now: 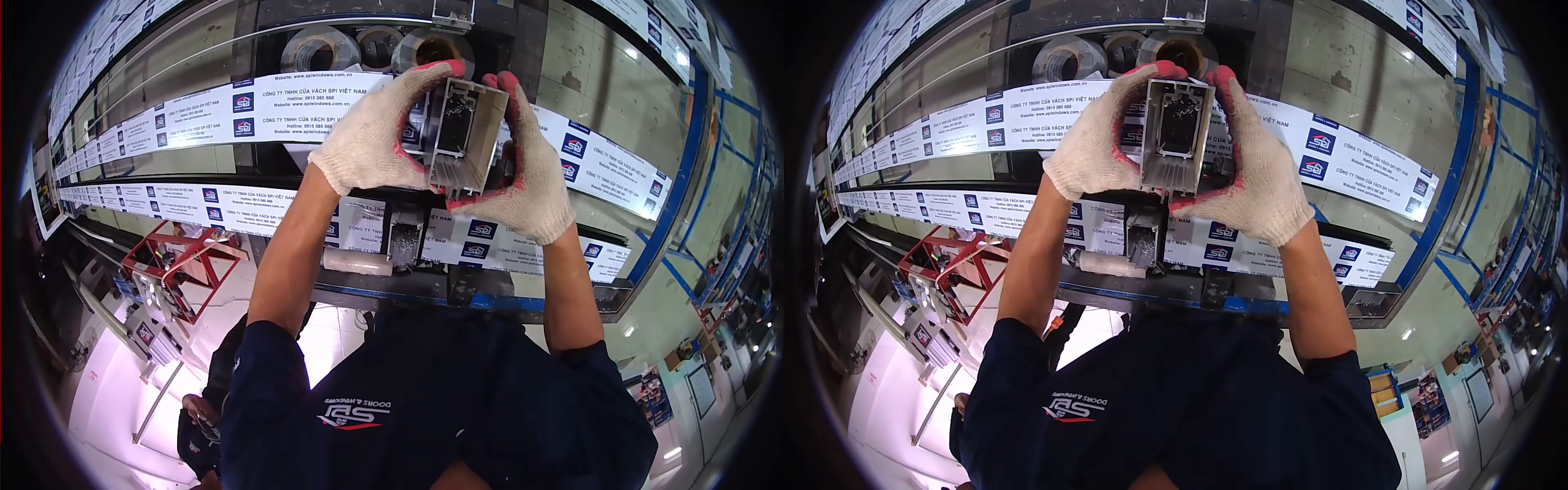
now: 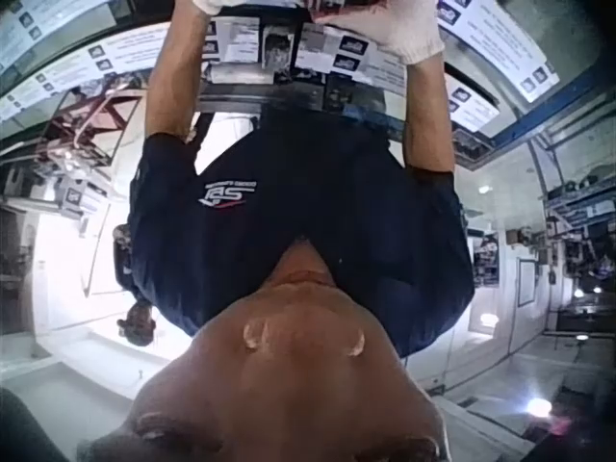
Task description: The person assembles metal profiles and brackets by applying sealant tape to them at a workbench.
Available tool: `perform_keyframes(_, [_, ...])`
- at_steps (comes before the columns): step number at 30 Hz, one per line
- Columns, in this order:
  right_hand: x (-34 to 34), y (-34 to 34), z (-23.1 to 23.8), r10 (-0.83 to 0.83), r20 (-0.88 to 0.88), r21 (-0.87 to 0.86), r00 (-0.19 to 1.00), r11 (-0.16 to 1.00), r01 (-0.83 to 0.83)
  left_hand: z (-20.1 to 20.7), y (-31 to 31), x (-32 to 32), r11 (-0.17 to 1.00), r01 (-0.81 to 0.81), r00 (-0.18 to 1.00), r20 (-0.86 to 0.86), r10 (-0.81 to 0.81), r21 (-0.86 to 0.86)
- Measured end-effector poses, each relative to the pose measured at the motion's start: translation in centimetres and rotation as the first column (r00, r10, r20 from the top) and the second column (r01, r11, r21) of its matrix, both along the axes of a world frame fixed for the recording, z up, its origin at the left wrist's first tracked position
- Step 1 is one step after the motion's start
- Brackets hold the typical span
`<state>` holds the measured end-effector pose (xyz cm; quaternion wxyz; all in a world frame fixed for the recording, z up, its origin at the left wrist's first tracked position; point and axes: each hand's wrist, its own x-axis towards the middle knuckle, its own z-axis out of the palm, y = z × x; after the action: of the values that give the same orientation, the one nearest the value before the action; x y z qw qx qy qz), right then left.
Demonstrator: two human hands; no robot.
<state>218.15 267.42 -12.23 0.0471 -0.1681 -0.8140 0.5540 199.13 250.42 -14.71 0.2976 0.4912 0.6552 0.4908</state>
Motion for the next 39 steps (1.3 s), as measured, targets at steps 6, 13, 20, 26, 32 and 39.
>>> perform_keyframes(6, [-0.9,-0.2,-0.2,0.001,0.036,-0.082,0.999,0.997,0.002,-0.3,-0.5,-0.3,0.998,-0.008,1.0,-0.013,0.007,-0.057])
perform_keyframes(13, [-1.2,0.3,-1.0,-0.007,0.094,-0.08,0.996,0.997,0.015,-0.7,-0.2,-0.7,0.998,-0.006,0.983,-0.186,-0.005,-0.06])
perform_keyframes(20, [-1.4,0.7,-1.1,-0.004,0.052,-0.066,0.999,0.998,0.007,-1.1,-0.3,-0.7,0.999,0.004,0.973,-0.232,-0.016,-0.052])
perform_keyframes(26, [-2.2,1.2,-1.1,0.09,0.062,0.182,0.994,0.978,-0.1,-1.5,-0.4,-0.9,0.994,0.008,0.958,-0.284,-0.038,-0.106])
perform_keyframes(32, [-2.4,1.2,-1.4,0.107,0.158,0.156,0.982,0.979,-0.132,-2.2,-0.2,-0.7,0.991,0.005,0.913,-0.404,-0.06,-0.134])
perform_keyframes(39, [-2.6,1.3,-1.3,0.114,0.16,0.257,0.981,0.954,-0.152,-2.3,0.2,-1.1,0.978,0.012,0.854,-0.507,-0.119,-0.209])
